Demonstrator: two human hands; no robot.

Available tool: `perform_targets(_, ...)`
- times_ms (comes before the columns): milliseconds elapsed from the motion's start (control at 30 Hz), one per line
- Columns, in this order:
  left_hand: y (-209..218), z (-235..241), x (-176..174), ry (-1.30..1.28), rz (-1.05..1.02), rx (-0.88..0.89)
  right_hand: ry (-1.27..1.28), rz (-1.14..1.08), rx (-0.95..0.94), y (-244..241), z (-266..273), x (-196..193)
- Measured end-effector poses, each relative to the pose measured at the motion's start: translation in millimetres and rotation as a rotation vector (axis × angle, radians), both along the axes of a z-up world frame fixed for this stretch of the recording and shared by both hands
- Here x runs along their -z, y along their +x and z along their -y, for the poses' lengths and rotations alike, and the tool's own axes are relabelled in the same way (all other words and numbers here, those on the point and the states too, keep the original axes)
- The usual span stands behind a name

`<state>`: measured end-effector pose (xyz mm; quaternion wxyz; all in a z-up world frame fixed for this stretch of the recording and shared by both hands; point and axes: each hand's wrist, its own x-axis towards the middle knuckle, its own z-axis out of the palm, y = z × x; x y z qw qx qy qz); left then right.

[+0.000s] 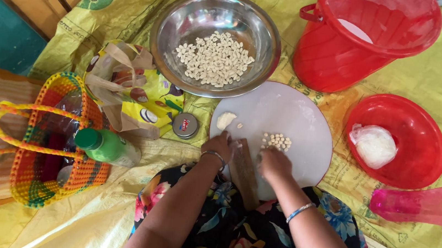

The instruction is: The person sits on the floor and repeatedly pinches small portions of dough into round balls, placing them on a white plate. They then use a wooden ridged tool to press patterns into the dough balls, transferring the finished pieces into a metal bowl.

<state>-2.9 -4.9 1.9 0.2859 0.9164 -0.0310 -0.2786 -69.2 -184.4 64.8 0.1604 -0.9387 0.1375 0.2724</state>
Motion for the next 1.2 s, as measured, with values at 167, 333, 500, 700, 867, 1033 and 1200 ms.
perform_targets(167, 7, -4, 24, -0.053, 0.004, -0.075, -0.099, 0.345, -0.042, 15, 20, 19)
perform_targets(333, 2, -9, 8, -0.022, -0.012, 0.031, -0.184, 0.356, -0.133, 18, 13, 39)
perform_targets(500, 1, -10, 2, -0.055, -0.006, 0.012, 0.023, 0.339, -0.137, 15, 1, 27)
perform_targets(700, -1, -9, 12, -0.051, 0.027, 0.015, 0.074, 0.269, -0.304, 1, -16, 12)
perform_targets(867, -4, -9, -3, -0.023, 0.019, 0.002, -0.03, 0.159, -0.295, 2, -19, 1)
perform_targets(1033, -10, -4, -28, 0.087, -0.035, 0.082, -0.019, -0.174, -0.252, -5, -19, 3)
perform_targets(1200, -13, 1, -47, 0.172, -0.053, 0.122, -0.04, -0.221, -0.269, -3, -14, 24)
